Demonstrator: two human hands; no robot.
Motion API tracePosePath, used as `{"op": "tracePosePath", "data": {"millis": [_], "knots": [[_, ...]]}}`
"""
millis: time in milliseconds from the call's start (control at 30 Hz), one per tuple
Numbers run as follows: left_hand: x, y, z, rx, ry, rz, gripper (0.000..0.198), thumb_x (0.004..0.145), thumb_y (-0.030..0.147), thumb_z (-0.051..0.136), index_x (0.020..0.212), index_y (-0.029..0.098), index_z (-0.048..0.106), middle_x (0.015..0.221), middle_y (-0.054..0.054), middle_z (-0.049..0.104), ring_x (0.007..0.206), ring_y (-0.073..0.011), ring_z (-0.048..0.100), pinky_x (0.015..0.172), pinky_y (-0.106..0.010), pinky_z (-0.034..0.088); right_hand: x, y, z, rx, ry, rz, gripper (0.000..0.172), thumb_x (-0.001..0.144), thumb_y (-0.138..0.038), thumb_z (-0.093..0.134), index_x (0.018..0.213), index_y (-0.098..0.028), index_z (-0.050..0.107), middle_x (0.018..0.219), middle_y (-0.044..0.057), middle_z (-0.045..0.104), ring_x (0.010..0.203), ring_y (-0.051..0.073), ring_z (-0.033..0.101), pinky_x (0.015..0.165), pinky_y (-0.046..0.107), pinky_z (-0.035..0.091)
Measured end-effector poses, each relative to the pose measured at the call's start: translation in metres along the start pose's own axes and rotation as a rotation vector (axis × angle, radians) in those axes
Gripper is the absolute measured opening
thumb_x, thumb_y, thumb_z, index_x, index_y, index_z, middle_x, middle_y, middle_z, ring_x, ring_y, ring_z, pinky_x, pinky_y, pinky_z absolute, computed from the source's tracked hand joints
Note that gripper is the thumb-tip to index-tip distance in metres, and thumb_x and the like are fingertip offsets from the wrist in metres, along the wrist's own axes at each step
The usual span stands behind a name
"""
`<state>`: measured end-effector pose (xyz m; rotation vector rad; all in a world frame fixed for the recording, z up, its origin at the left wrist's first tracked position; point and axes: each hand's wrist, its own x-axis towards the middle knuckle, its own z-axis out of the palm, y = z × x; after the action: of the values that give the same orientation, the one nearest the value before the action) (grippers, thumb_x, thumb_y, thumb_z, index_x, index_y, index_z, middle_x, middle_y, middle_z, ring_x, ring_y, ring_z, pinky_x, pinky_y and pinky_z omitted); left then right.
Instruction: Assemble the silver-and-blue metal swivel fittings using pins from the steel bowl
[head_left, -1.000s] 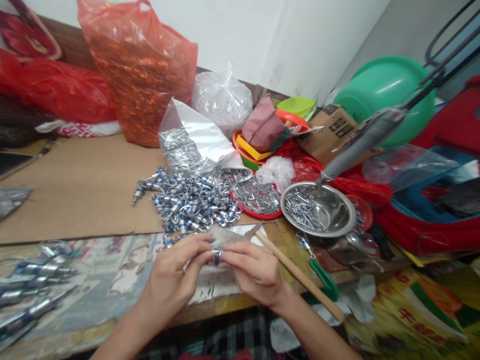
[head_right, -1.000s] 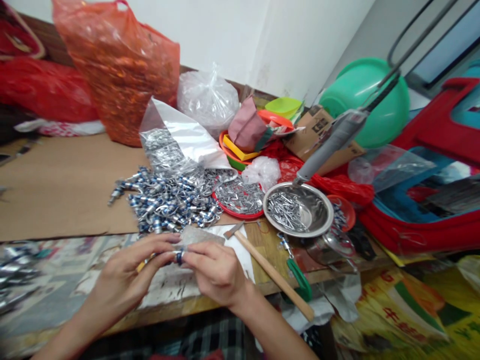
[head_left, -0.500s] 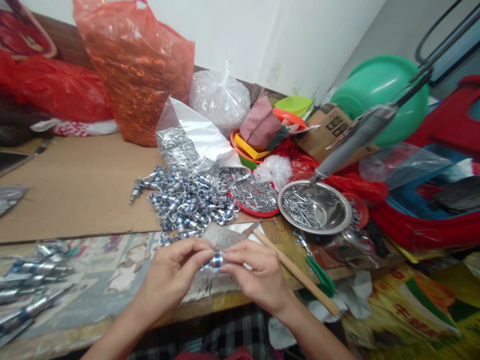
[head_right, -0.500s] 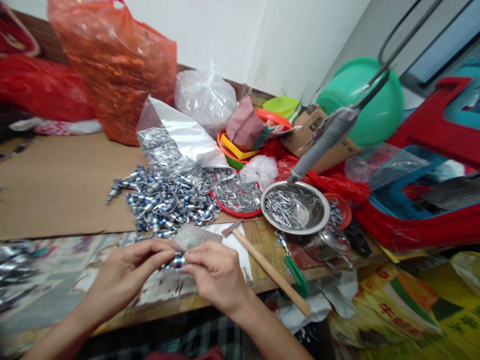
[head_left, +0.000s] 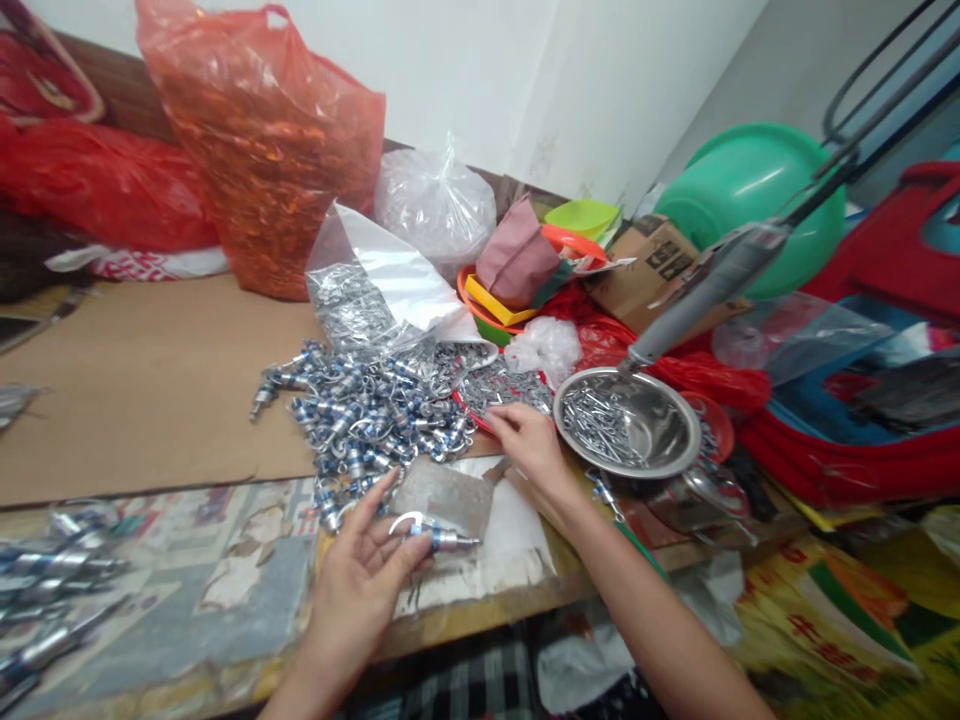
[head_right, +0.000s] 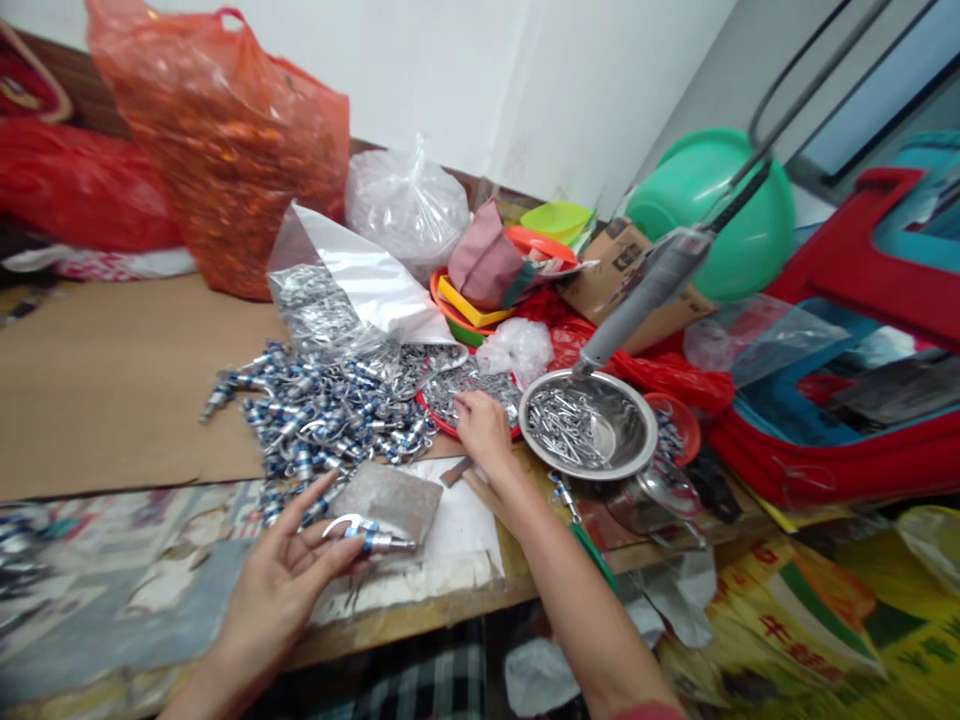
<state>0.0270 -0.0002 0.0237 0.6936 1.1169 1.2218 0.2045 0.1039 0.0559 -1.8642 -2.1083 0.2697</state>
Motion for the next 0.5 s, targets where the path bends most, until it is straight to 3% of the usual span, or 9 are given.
{"op": "tracePosePath", "data": {"millis": [67, 200, 333, 400, 500], "knots": [[0.002, -0.001, 0.002, 0.002, 0.021, 0.009, 0.079, 0.059, 0.025, 0.071, 0.128, 0.022, 0.032, 0.075, -0.002, 0.065, 0.076, -0.0201, 0.064, 0.064, -0.031, 0.054, 0.037, 0.017, 0.003, -0.107, 0.018, 0.048, 0.026, 0.087, -0.017, 0.041, 0.105, -0.017, 0.06, 0.106, 0.009, 0.061, 0.1, 0.018, 0.055, 0.083, 0.028, 0.042], [0.003, -0.002, 0.005, -0.007, 0.029, -0.003, 0.084, 0.057, 0.023, 0.072, 0.129, 0.022, 0.029, 0.07, 0.0, 0.063, 0.075, -0.0207, 0.064, 0.063, -0.032, 0.054, 0.078, 0.035, 0.023, -0.243, -0.055, 0.085, 0.02, 0.083, -0.023, 0.051, 0.099, -0.014, 0.058, 0.101, 0.009, 0.059, 0.093, 0.02, 0.056, 0.079, 0.036, 0.045], [0.003, -0.003, 0.006, -0.036, 0.04, -0.025, 0.087, 0.056, 0.022, 0.072, 0.13, 0.02, 0.026, 0.066, 0.001, 0.062, 0.069, -0.0207, 0.065, 0.061, -0.033, 0.054, 0.082, 0.04, 0.033, -0.258, -0.023, 0.067, 0.016, 0.082, -0.019, 0.051, 0.095, -0.014, 0.059, 0.104, 0.009, 0.056, 0.1, 0.021, 0.052, 0.083, 0.036, 0.042], [0.004, -0.003, 0.007, -0.05, 0.045, -0.053, 0.091, 0.055, 0.021, 0.073, 0.131, 0.019, 0.024, 0.065, 0.001, 0.063, 0.066, -0.02, 0.065, 0.06, -0.033, 0.054, 0.08, 0.045, 0.028, -0.228, 0.022, 0.064, 0.018, 0.08, -0.011, 0.049, 0.09, -0.015, 0.063, 0.103, 0.012, 0.057, 0.103, 0.024, 0.05, 0.083, 0.034, 0.04], [0.006, -0.004, 0.006, -0.066, 0.043, -0.068, 0.094, 0.054, 0.02, 0.074, 0.131, 0.02, 0.021, 0.064, 0.001, 0.064, 0.063, -0.0185, 0.065, 0.061, -0.031, 0.054, 0.072, 0.049, 0.014, -0.142, 0.076, 0.062, 0.022, 0.082, -0.013, 0.044, 0.093, -0.014, 0.063, 0.102, 0.013, 0.059, 0.099, 0.024, 0.053, 0.081, 0.034, 0.04]]}}
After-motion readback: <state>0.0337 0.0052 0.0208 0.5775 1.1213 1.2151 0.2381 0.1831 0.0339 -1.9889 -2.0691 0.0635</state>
